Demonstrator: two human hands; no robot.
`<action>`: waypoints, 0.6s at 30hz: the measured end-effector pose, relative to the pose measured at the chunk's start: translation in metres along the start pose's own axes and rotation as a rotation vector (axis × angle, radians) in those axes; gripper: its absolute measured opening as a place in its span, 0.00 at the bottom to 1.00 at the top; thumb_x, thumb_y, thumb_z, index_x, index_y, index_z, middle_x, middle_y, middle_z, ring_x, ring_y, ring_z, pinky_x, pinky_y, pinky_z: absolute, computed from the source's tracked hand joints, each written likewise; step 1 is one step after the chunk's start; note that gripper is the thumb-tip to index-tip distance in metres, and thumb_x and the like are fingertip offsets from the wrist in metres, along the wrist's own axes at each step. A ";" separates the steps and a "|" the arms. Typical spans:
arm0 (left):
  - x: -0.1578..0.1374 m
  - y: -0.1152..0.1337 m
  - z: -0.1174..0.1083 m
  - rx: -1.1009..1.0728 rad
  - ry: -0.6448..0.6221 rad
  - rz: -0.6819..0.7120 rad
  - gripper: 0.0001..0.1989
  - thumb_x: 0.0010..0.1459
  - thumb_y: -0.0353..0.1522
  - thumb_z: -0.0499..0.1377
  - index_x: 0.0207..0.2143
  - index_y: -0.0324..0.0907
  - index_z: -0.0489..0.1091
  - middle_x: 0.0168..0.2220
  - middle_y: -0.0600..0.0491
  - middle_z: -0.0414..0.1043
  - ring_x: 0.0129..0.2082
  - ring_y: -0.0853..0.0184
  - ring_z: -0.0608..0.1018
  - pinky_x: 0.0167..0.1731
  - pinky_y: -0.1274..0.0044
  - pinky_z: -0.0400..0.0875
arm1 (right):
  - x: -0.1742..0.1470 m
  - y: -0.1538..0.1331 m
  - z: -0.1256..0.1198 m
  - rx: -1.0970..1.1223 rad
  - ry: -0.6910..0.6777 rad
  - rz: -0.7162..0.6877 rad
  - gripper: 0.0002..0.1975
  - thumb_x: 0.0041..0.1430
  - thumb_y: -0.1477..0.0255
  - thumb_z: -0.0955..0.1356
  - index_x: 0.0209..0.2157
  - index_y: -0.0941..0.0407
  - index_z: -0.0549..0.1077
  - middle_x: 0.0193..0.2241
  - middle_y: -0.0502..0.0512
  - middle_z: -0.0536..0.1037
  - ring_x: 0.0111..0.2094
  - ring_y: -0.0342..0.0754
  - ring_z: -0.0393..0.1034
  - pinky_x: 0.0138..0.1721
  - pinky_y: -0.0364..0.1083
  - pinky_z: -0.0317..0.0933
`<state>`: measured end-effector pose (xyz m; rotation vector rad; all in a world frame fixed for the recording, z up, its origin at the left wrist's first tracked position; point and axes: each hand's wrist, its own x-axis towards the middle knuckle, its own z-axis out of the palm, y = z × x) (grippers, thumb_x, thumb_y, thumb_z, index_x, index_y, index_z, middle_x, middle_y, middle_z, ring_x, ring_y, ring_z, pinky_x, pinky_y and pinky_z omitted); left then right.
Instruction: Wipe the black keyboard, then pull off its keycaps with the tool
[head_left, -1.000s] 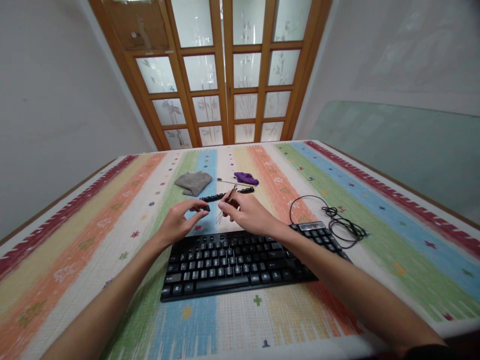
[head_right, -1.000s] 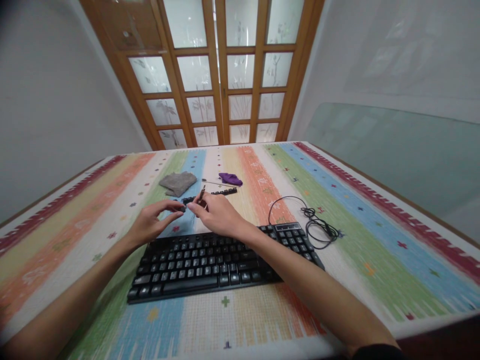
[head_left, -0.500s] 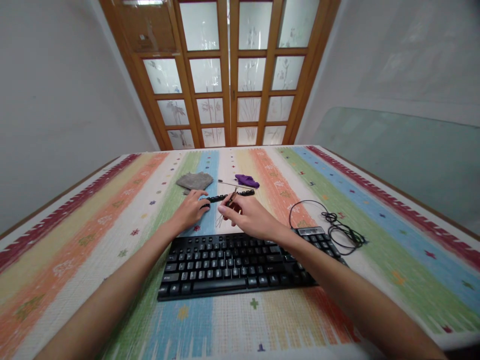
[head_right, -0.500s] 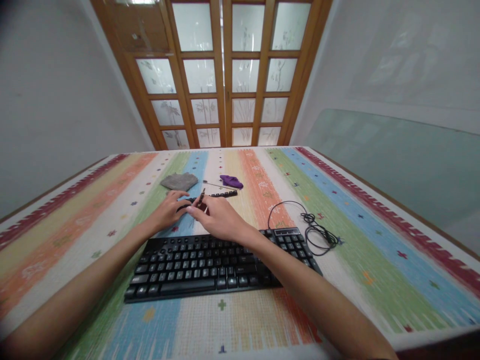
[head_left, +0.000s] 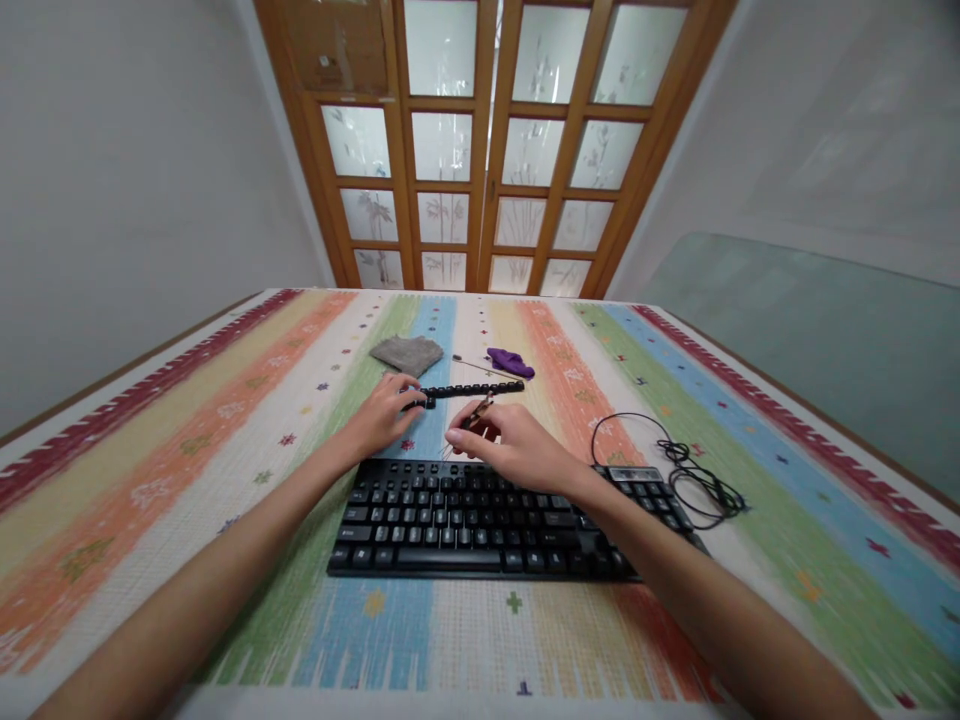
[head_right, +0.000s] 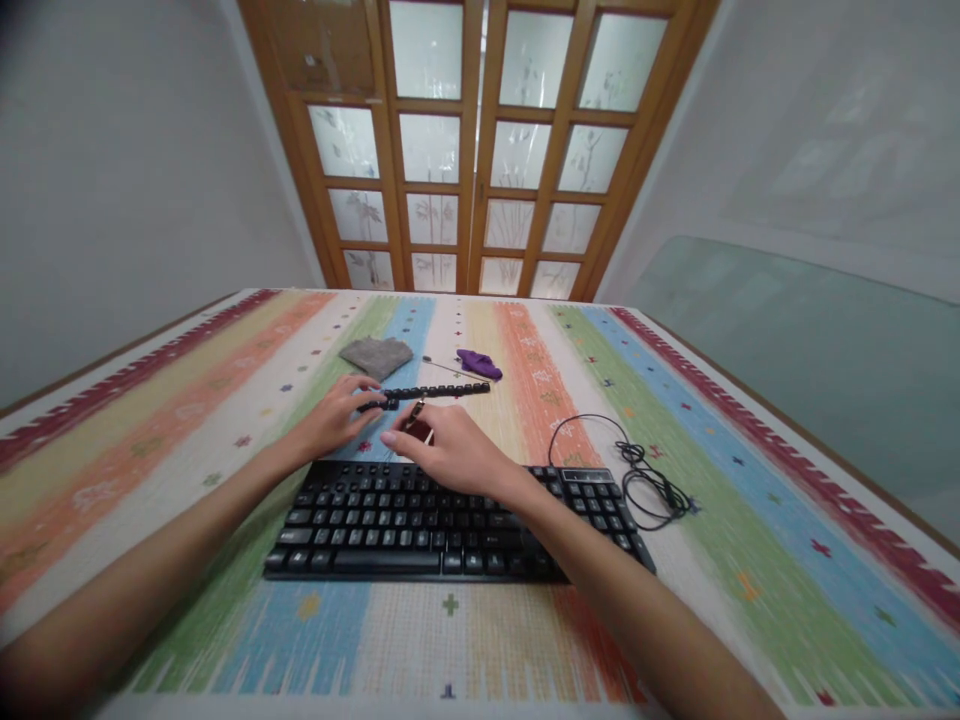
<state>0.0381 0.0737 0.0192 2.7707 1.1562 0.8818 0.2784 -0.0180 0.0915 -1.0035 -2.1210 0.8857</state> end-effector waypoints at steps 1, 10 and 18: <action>-0.005 0.004 -0.005 -0.022 -0.007 -0.002 0.11 0.63 0.33 0.55 0.43 0.41 0.76 0.47 0.45 0.70 0.49 0.56 0.70 0.53 0.61 0.68 | 0.000 0.002 0.005 -0.013 -0.013 0.001 0.11 0.65 0.66 0.67 0.36 0.59 0.77 0.30 0.54 0.80 0.31 0.45 0.73 0.33 0.44 0.62; -0.048 0.037 -0.028 -0.183 -0.100 -0.036 0.10 0.65 0.34 0.55 0.37 0.41 0.75 0.41 0.49 0.72 0.44 0.61 0.74 0.48 0.68 0.69 | 0.008 0.008 0.045 -0.072 -0.013 0.021 0.12 0.65 0.65 0.68 0.35 0.59 0.78 0.29 0.55 0.80 0.30 0.45 0.72 0.33 0.44 0.60; -0.055 0.038 -0.023 -0.221 -0.120 -0.046 0.10 0.65 0.32 0.54 0.38 0.42 0.75 0.41 0.49 0.73 0.45 0.61 0.74 0.49 0.68 0.69 | 0.011 0.011 0.037 -0.051 -0.041 0.045 0.12 0.66 0.67 0.66 0.32 0.60 0.76 0.27 0.54 0.79 0.28 0.45 0.72 0.32 0.43 0.60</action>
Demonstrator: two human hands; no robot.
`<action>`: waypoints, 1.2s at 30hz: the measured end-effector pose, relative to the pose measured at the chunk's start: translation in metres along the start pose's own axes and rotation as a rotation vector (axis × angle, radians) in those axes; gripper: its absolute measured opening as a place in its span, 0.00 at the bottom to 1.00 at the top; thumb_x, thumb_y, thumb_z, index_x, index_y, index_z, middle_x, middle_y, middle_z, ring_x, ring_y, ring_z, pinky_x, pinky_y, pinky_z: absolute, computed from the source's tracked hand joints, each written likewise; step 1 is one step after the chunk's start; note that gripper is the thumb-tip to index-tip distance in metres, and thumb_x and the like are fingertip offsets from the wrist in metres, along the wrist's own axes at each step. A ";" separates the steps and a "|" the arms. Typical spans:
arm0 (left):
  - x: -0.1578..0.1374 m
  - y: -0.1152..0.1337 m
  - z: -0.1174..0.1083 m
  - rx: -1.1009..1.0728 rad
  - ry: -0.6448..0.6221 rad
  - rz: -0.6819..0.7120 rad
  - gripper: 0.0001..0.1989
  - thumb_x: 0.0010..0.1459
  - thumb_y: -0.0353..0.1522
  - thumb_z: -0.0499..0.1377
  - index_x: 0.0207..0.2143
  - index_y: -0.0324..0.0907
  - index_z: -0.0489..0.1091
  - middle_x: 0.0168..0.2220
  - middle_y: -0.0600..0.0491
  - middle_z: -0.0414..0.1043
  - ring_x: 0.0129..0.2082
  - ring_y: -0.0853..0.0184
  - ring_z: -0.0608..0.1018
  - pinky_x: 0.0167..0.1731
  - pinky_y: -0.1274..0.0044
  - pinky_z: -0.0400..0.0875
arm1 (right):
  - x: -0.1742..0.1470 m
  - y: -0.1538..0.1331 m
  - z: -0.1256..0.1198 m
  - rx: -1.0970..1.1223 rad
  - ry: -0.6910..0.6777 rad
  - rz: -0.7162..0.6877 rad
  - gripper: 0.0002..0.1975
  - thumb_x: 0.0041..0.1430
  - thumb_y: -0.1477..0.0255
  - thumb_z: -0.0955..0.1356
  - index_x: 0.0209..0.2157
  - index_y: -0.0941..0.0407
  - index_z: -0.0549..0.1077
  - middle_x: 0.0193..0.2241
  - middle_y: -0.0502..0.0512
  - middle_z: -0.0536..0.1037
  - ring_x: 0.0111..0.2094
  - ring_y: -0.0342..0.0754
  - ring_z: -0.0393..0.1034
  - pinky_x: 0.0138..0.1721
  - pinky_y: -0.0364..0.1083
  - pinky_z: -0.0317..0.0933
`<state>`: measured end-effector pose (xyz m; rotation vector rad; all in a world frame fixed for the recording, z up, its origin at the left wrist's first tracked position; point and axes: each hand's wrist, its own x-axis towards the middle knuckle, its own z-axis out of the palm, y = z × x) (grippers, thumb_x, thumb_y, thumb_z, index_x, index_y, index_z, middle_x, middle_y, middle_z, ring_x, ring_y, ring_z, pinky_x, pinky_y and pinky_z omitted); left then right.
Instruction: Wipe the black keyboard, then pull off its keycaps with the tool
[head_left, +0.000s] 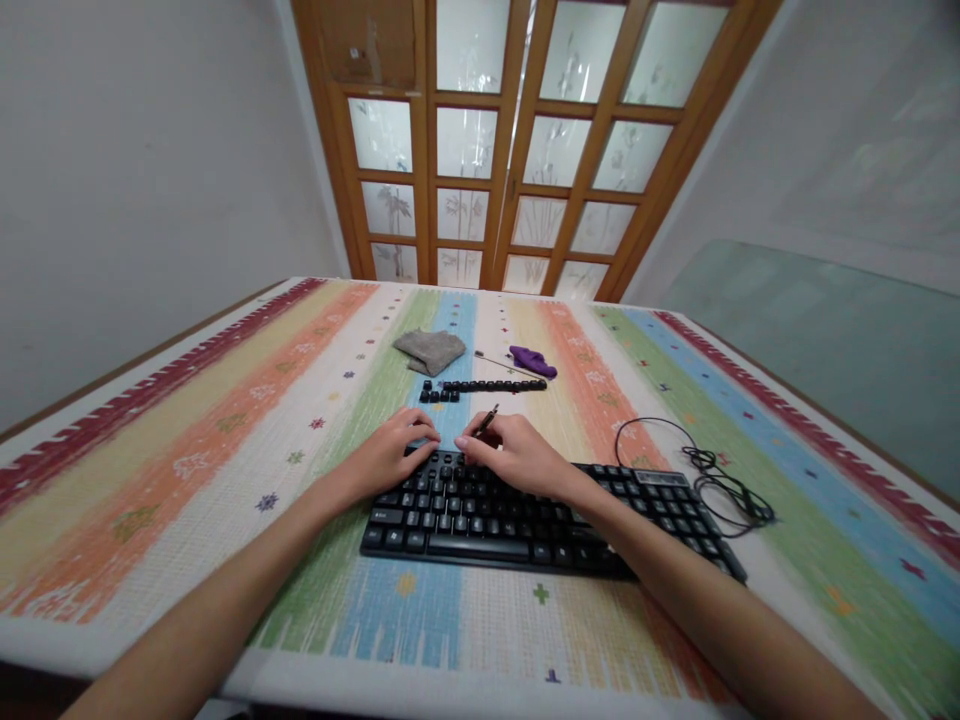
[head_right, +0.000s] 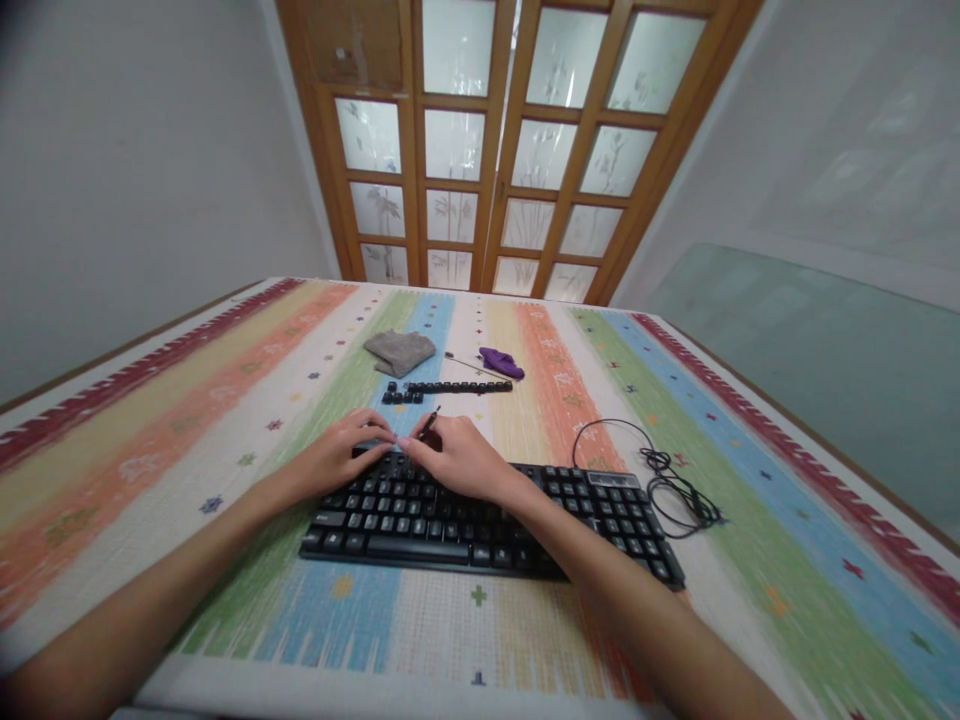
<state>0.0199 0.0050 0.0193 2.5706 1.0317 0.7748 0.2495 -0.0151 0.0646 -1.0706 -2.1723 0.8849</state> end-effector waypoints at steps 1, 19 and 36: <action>0.000 0.000 0.001 -0.004 -0.001 -0.004 0.10 0.66 0.32 0.54 0.38 0.42 0.75 0.41 0.49 0.73 0.45 0.61 0.74 0.49 0.68 0.70 | -0.001 0.002 0.001 0.015 -0.009 0.003 0.12 0.66 0.67 0.66 0.32 0.60 0.76 0.26 0.53 0.79 0.28 0.45 0.72 0.32 0.43 0.60; -0.001 -0.001 0.007 -0.035 0.054 -0.047 0.11 0.64 0.35 0.54 0.38 0.42 0.76 0.39 0.49 0.76 0.42 0.60 0.75 0.48 0.67 0.69 | 0.027 0.005 0.018 -0.143 -0.096 0.045 0.16 0.70 0.68 0.62 0.30 0.60 0.72 0.24 0.55 0.78 0.27 0.45 0.73 0.33 0.43 0.63; 0.005 0.041 0.001 -0.862 0.054 -0.315 0.25 0.53 0.34 0.68 0.53 0.41 0.69 0.45 0.47 0.77 0.46 0.63 0.79 0.52 0.68 0.73 | 0.001 0.011 -0.018 0.376 -0.015 -0.133 0.11 0.68 0.65 0.63 0.39 0.59 0.68 0.29 0.53 0.75 0.29 0.43 0.71 0.32 0.43 0.66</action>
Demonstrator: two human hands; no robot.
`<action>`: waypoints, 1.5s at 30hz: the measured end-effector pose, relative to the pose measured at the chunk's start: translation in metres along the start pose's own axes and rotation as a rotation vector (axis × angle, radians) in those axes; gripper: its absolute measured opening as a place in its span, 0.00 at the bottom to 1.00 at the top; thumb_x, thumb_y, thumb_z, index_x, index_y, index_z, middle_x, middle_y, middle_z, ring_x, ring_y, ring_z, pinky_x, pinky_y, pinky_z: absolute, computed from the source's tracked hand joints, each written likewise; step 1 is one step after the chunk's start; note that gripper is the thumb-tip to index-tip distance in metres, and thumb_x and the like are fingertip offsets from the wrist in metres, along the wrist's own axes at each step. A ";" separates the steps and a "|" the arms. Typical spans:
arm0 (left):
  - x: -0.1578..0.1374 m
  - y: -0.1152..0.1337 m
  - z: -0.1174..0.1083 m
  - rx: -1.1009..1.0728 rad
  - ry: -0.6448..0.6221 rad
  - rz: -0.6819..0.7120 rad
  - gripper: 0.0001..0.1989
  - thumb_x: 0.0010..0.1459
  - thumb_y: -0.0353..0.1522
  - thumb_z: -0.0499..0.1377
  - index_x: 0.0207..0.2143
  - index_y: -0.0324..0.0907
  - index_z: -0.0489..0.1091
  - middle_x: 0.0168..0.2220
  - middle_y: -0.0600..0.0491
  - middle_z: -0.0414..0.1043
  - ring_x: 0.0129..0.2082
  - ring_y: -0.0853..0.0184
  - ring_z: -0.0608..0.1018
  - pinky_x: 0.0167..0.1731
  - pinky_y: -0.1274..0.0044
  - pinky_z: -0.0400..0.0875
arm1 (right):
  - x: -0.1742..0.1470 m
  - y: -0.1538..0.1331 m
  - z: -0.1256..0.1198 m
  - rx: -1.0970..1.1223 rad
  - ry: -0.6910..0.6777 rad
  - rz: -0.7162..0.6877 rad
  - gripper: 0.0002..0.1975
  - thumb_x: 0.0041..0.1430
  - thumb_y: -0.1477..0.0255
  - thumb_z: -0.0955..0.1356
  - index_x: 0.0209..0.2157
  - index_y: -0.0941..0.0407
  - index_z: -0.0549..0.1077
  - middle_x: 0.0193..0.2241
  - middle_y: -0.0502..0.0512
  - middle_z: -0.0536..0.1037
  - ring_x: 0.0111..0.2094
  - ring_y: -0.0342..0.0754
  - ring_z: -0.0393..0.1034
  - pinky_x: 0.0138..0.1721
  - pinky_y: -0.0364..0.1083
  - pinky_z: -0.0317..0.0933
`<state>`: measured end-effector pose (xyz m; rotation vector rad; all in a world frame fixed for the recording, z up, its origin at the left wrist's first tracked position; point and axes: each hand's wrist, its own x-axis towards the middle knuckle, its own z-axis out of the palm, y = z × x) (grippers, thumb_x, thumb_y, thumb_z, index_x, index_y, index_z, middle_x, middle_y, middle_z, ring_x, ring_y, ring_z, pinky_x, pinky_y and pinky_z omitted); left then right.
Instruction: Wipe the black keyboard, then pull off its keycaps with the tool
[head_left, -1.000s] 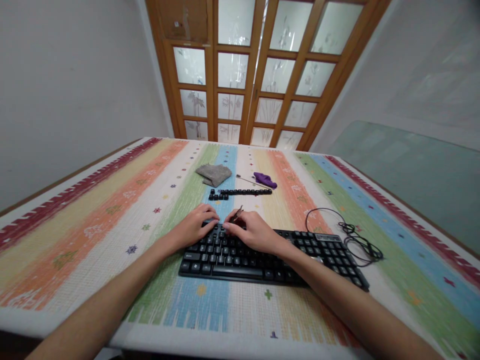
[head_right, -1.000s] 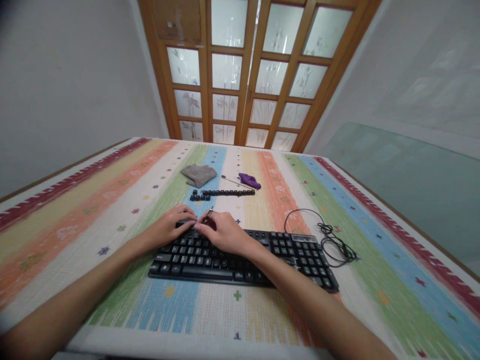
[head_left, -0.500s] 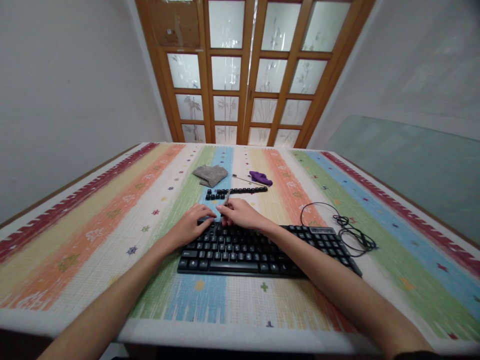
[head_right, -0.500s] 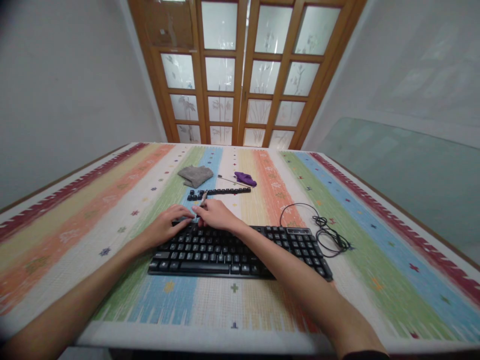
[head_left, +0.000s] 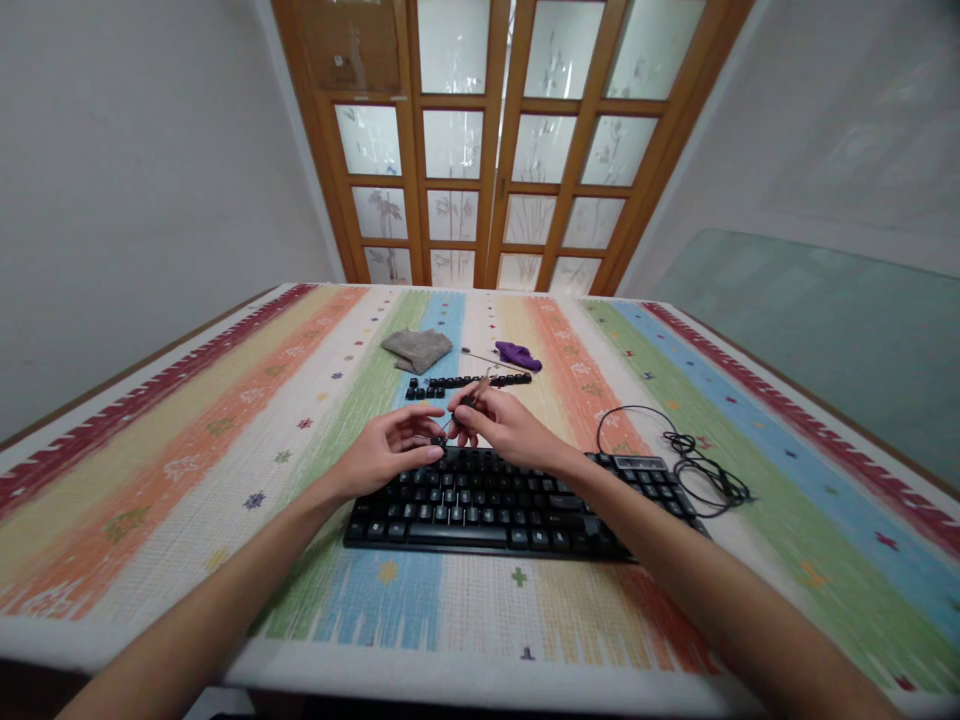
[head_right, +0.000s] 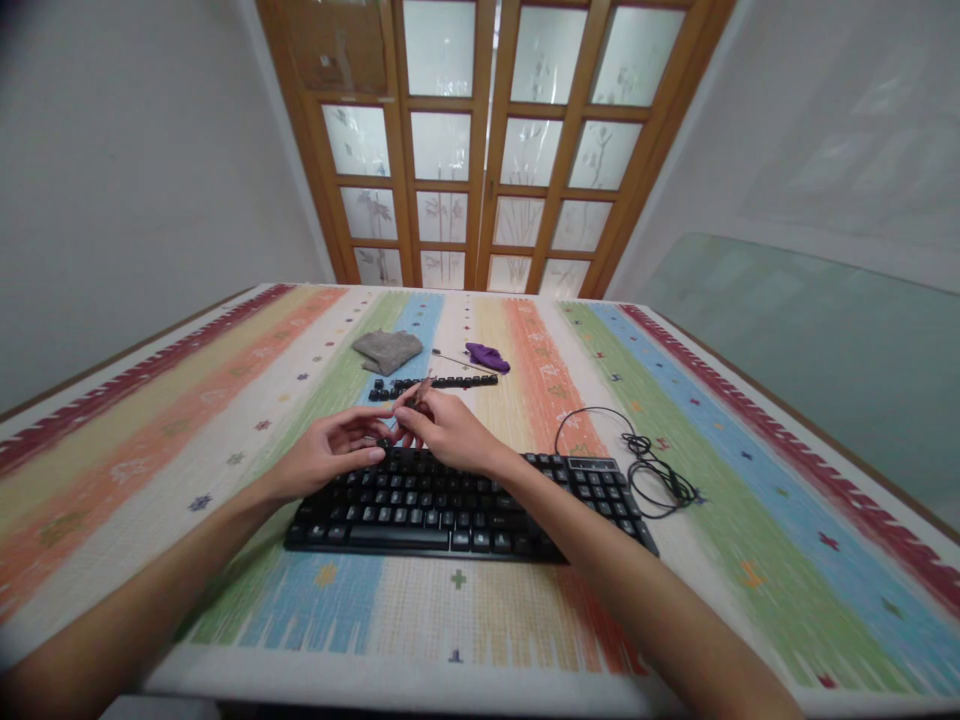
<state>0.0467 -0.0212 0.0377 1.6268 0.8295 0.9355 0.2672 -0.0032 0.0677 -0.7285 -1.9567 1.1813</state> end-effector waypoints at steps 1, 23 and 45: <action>0.001 0.001 0.002 -0.025 0.006 -0.012 0.25 0.52 0.34 0.69 0.52 0.40 0.70 0.44 0.48 0.77 0.45 0.63 0.79 0.52 0.68 0.73 | -0.002 -0.001 -0.001 0.013 -0.003 -0.011 0.10 0.68 0.66 0.63 0.39 0.59 0.68 0.29 0.53 0.75 0.30 0.44 0.71 0.32 0.44 0.66; 0.017 0.009 0.012 -0.310 -0.056 0.030 0.21 0.47 0.31 0.73 0.44 0.41 0.75 0.39 0.51 0.77 0.40 0.67 0.79 0.41 0.77 0.74 | -0.012 0.000 -0.017 0.151 -0.106 -0.072 0.10 0.67 0.64 0.66 0.41 0.58 0.68 0.31 0.52 0.74 0.30 0.43 0.71 0.33 0.44 0.66; 0.064 -0.003 -0.010 0.690 0.079 0.253 0.17 0.62 0.39 0.58 0.49 0.39 0.70 0.38 0.48 0.80 0.36 0.62 0.81 0.41 0.68 0.78 | -0.009 0.000 -0.022 -0.081 0.124 0.133 0.06 0.67 0.73 0.63 0.36 0.59 0.68 0.26 0.53 0.75 0.25 0.41 0.71 0.27 0.41 0.66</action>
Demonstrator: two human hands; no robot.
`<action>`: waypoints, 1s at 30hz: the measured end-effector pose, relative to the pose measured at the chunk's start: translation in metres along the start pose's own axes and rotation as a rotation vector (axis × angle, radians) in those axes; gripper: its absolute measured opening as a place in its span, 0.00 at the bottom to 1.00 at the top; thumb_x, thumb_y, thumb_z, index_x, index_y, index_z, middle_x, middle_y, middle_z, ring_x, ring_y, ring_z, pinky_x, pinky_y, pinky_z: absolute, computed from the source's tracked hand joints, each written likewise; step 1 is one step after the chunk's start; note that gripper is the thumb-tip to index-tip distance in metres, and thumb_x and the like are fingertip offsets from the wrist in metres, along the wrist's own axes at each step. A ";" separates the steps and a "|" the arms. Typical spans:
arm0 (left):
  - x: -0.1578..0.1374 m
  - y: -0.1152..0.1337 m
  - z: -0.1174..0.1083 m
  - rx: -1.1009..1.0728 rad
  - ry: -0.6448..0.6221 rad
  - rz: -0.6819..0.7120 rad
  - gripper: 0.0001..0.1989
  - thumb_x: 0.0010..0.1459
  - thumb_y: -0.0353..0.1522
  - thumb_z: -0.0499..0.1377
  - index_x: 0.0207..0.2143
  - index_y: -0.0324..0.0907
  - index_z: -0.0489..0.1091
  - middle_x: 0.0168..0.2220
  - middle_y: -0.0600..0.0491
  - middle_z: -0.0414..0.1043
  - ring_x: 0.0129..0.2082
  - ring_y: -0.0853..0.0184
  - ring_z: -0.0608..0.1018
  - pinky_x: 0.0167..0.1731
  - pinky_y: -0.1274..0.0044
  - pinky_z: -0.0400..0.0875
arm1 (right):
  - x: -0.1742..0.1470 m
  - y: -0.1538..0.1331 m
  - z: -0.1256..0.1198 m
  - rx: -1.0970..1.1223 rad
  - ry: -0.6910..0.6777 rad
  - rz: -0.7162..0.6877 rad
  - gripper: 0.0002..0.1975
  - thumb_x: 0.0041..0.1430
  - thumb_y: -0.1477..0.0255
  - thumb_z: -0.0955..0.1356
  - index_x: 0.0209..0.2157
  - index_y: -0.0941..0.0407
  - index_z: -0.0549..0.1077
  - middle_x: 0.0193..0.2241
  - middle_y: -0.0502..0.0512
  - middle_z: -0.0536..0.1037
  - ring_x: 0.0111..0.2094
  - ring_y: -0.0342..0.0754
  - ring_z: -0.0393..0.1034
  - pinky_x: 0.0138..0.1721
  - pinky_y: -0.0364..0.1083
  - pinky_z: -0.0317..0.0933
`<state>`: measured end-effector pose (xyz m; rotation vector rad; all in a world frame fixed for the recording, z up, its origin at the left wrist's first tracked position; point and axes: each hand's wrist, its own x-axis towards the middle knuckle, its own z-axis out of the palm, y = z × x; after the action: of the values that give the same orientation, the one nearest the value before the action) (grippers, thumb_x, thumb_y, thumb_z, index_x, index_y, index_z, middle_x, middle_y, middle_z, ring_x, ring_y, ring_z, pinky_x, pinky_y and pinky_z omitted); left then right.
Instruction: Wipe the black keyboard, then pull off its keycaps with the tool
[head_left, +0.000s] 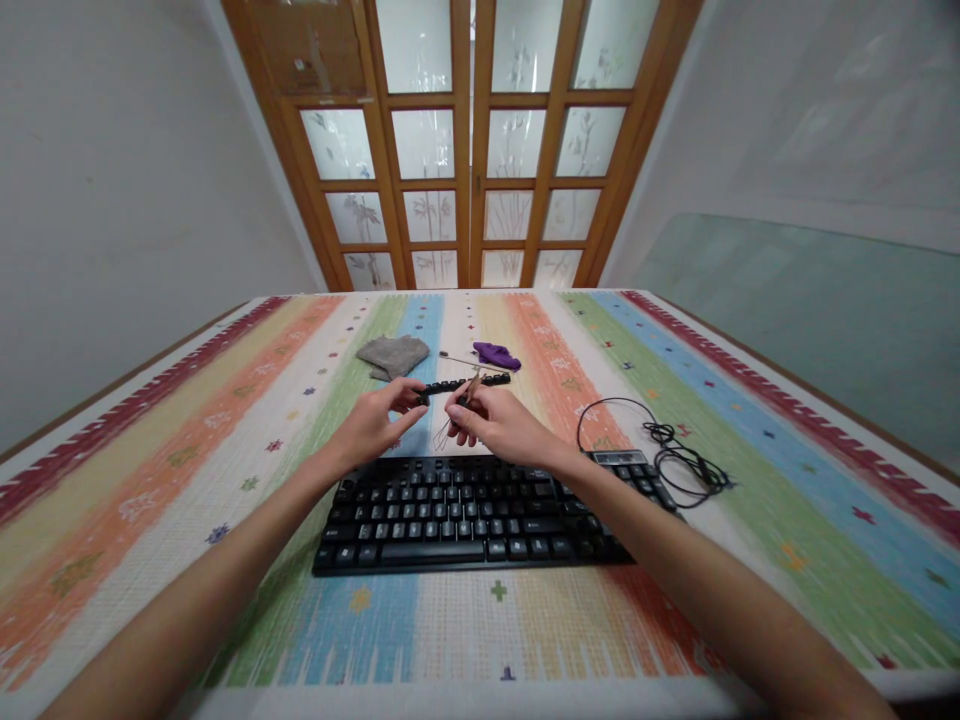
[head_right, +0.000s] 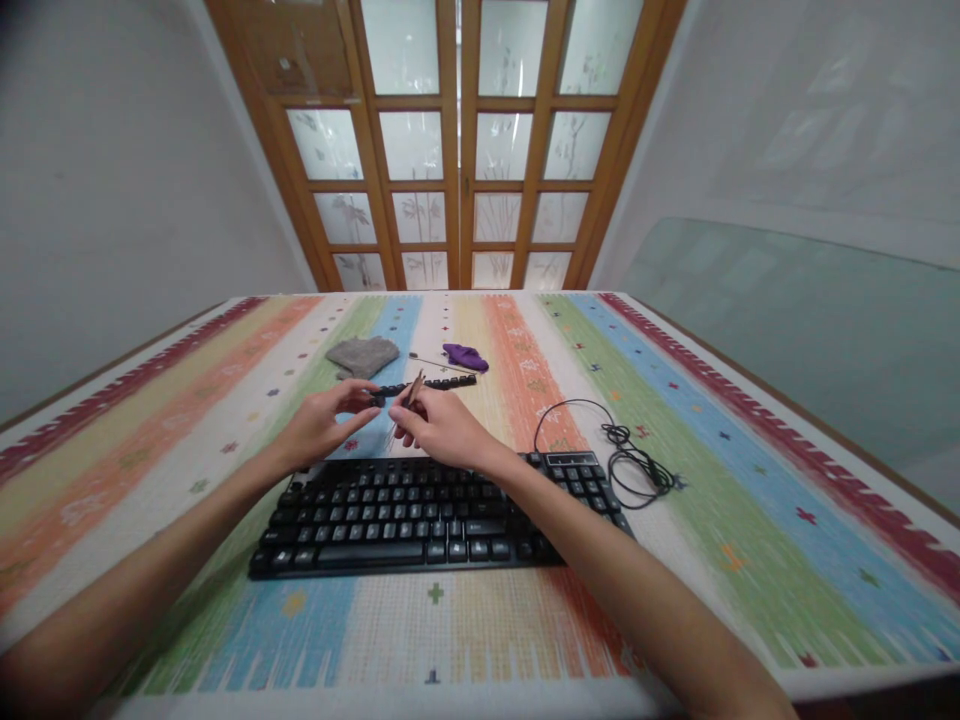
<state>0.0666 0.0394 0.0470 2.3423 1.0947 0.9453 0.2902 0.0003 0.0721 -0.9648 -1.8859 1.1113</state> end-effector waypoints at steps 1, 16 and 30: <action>0.004 -0.006 0.002 0.073 -0.042 0.036 0.14 0.63 0.38 0.57 0.46 0.39 0.71 0.37 0.48 0.79 0.36 0.62 0.80 0.42 0.68 0.77 | 0.000 -0.001 0.000 0.000 -0.004 -0.003 0.06 0.67 0.73 0.63 0.36 0.59 0.69 0.26 0.52 0.75 0.25 0.41 0.71 0.27 0.41 0.66; 0.036 -0.051 0.024 0.603 -0.116 0.307 0.11 0.63 0.29 0.54 0.36 0.37 0.77 0.48 0.41 0.70 0.47 0.53 0.68 0.49 0.59 0.70 | -0.007 -0.014 0.001 -0.012 -0.092 -0.030 0.11 0.67 0.66 0.65 0.35 0.59 0.70 0.27 0.53 0.77 0.27 0.43 0.72 0.31 0.43 0.66; 0.019 -0.051 0.008 0.537 -0.019 0.255 0.10 0.61 0.31 0.57 0.44 0.40 0.75 0.47 0.44 0.68 0.48 0.54 0.68 0.51 0.59 0.69 | -0.015 -0.011 0.007 -0.229 -0.117 -0.066 0.12 0.65 0.64 0.66 0.36 0.59 0.75 0.28 0.51 0.75 0.29 0.44 0.68 0.33 0.44 0.60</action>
<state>0.0543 0.0850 0.0194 2.9751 1.1733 0.7777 0.2885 -0.0191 0.0765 -0.9716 -2.1602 0.9452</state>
